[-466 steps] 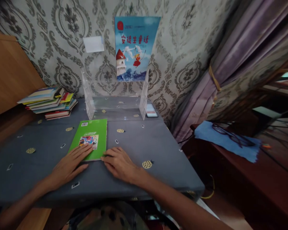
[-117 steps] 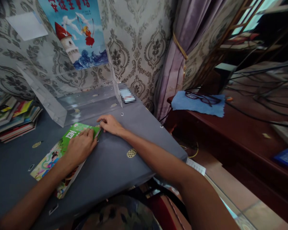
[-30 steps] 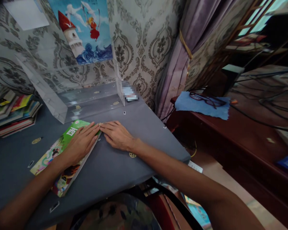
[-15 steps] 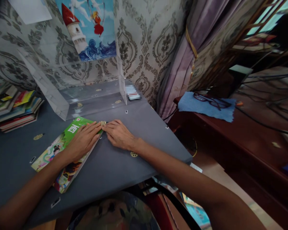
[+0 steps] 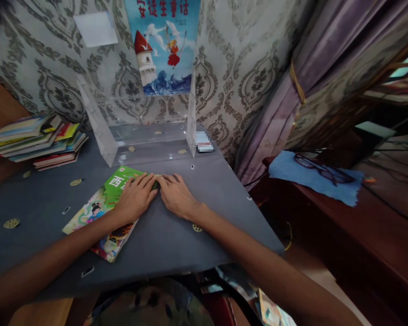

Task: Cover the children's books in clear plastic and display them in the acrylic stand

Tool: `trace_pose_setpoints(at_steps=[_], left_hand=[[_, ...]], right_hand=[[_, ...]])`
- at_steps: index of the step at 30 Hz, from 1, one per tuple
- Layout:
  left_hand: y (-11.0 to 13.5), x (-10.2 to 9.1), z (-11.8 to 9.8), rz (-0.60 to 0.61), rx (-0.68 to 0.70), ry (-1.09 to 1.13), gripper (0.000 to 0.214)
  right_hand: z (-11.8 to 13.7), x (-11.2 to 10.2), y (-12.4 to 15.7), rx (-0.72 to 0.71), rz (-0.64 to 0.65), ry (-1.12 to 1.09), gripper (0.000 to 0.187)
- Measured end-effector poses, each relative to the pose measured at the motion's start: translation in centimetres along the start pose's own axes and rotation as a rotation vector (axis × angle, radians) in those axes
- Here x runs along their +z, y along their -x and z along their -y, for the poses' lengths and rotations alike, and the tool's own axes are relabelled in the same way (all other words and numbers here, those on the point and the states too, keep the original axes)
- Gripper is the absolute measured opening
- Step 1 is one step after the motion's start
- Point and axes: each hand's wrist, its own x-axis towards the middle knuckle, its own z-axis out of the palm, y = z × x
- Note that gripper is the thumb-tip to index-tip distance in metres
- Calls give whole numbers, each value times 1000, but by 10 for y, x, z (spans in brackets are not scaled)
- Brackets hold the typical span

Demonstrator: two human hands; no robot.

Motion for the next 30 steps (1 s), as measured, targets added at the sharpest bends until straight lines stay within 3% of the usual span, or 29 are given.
trace_pose_setpoints(at_steps=[3, 7, 13, 17, 21, 25, 30], left_hand=[[-4, -4, 1, 7, -24, -13, 48], [-6, -9, 20, 32, 54, 13, 46], [-2, -12, 69, 117, 21, 103, 49], [5, -7, 109, 80, -39, 173, 51], [14, 5, 139, 21, 19, 349, 57], [20, 18, 143, -78, -19, 466, 59], [28, 30, 125, -220, -216, 417, 56]], right_hand=[[-6, 1, -7, -7, 9, -14, 38], [-6, 5, -4, -23, -20, -30, 43], [-2, 6, -1, -34, -1, 2, 41], [4, 4, -1, 1, 31, 14, 46], [14, 5, -1, 67, 42, 11, 54], [18, 10, -12, 112, 38, -9, 62], [1, 19, -40, 102, 73, -67, 59]])
